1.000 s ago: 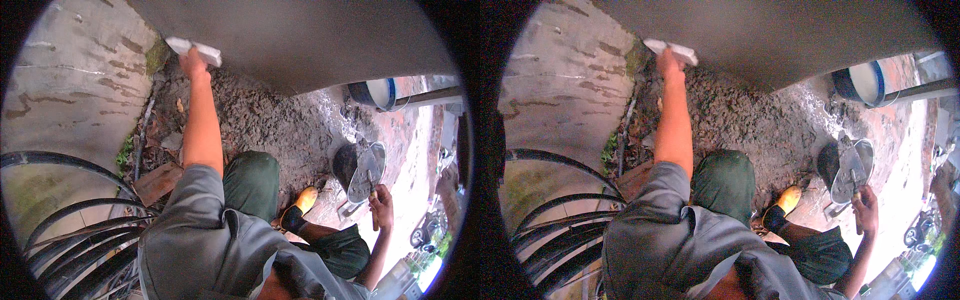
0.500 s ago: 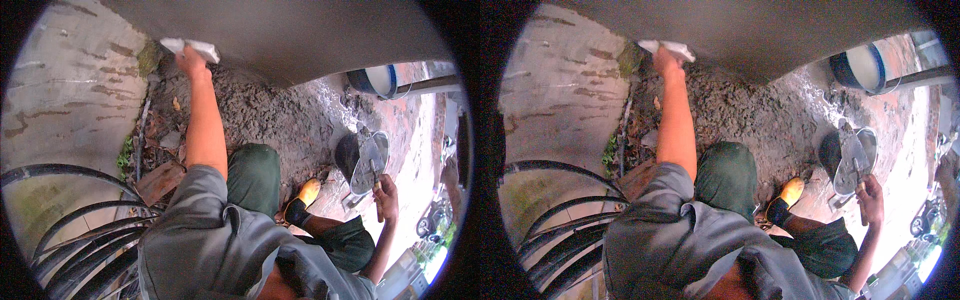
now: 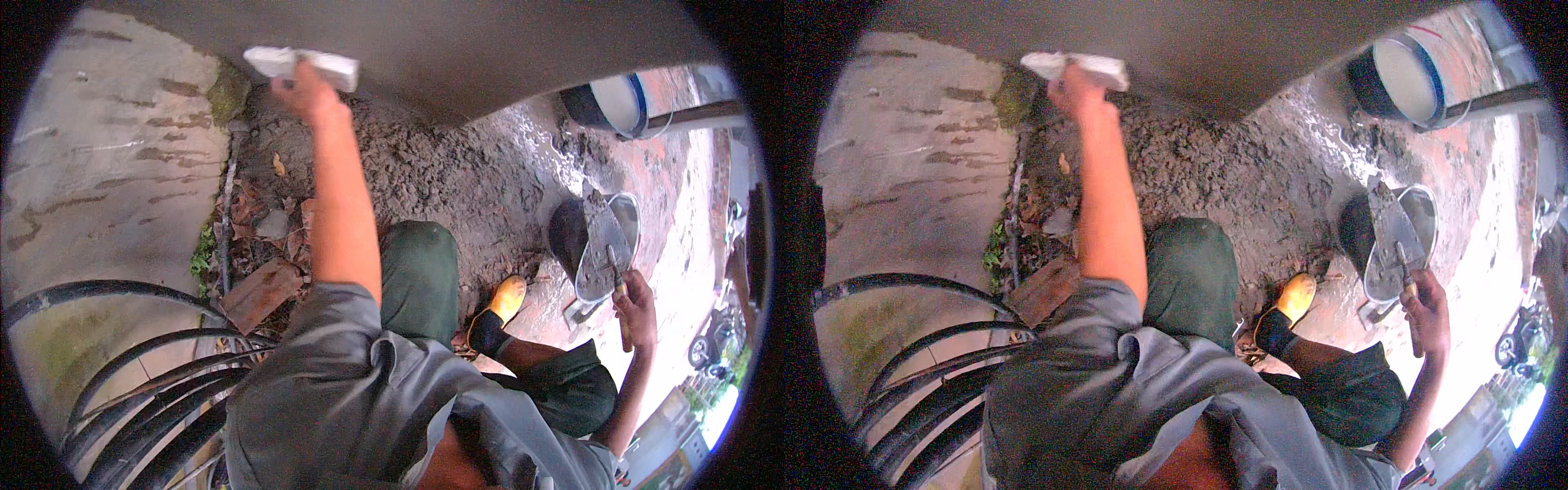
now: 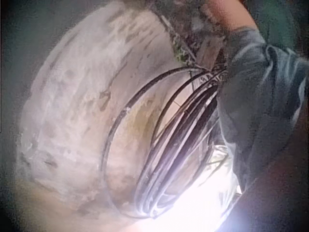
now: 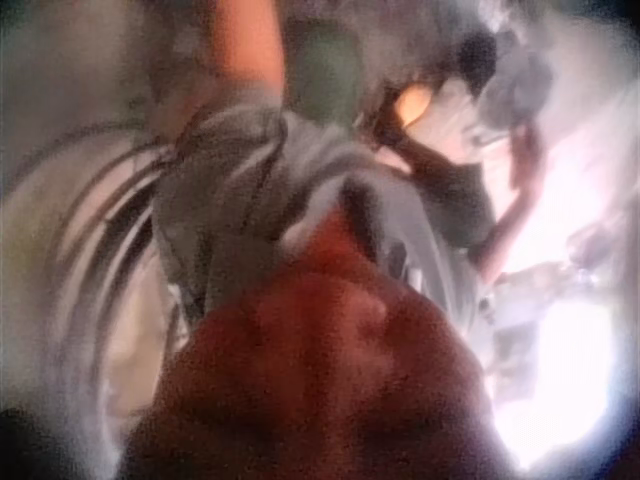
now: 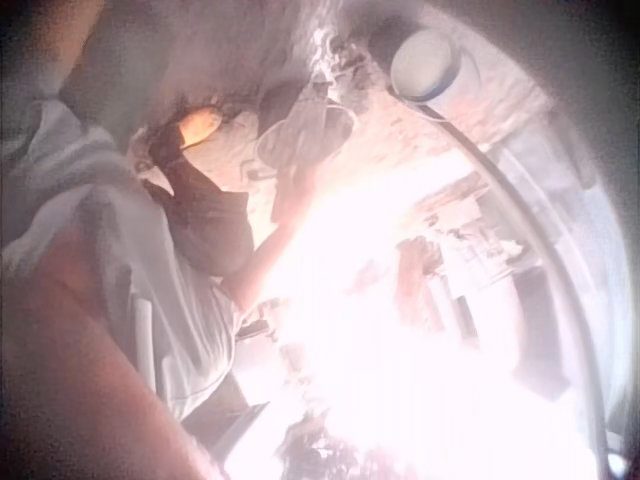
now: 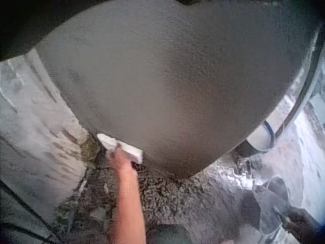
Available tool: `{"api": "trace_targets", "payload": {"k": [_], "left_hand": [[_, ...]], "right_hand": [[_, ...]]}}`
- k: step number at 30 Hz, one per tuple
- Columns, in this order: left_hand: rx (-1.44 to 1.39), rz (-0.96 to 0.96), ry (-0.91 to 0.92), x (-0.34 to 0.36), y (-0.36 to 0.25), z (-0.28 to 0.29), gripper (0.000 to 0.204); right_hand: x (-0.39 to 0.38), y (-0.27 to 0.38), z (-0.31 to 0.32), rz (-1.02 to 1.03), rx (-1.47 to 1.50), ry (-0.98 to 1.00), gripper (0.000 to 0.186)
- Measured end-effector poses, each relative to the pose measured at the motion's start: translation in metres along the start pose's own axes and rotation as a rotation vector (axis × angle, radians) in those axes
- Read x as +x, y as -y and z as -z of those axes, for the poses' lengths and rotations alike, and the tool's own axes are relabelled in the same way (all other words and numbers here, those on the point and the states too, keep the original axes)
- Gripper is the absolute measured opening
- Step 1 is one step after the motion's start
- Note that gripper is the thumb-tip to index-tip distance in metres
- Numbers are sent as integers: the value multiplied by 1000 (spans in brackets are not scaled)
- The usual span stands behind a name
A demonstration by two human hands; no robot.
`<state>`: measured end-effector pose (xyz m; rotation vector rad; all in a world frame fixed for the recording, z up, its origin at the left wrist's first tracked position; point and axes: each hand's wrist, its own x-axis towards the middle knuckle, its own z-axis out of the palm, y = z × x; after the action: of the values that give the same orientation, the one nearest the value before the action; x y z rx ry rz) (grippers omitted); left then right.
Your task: The person applies wet cement to a wall using a trowel and smooths it with a float. They repeatedly scoop cement from a bucket, spread it on the wall, and level the surface in a continuous sequence.
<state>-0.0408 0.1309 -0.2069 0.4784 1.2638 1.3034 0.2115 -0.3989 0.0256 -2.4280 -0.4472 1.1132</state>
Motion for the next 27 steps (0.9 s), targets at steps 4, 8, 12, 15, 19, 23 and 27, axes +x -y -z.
{"api": "trace_targets", "payload": {"k": [4, 8, 12, 15, 19, 23, 27], "left_hand": [[54, 264, 85, 36, 35, 26, 49], [-72, 438, 193, 12, 101, 36, 45], [-128, 495, 306, -40, 125, 23, 49], [-216, 531, 320, -84, 101, 5, 49], [-214, 396, 160, -125, 31, -31, 52], [-282, -214, 191, -137, -54, -56, 72], [8, -1062, 381, -101, -148, -54, 81]], "right_hand": [[-2, -8, 0, -22, -15, -3, 27], [-5, -7, -2, -16, 66, 22, 27], [-6, -3, -3, -53, 42, 10, 25], [-5, -4, -3, -65, 39, 18, 23], [10, -13, -8, 77, 152, 1, 21], [26, -12, -6, 63, 145, 122, 28], [28, 5, -21, 119, -62, 107, 26]]}}
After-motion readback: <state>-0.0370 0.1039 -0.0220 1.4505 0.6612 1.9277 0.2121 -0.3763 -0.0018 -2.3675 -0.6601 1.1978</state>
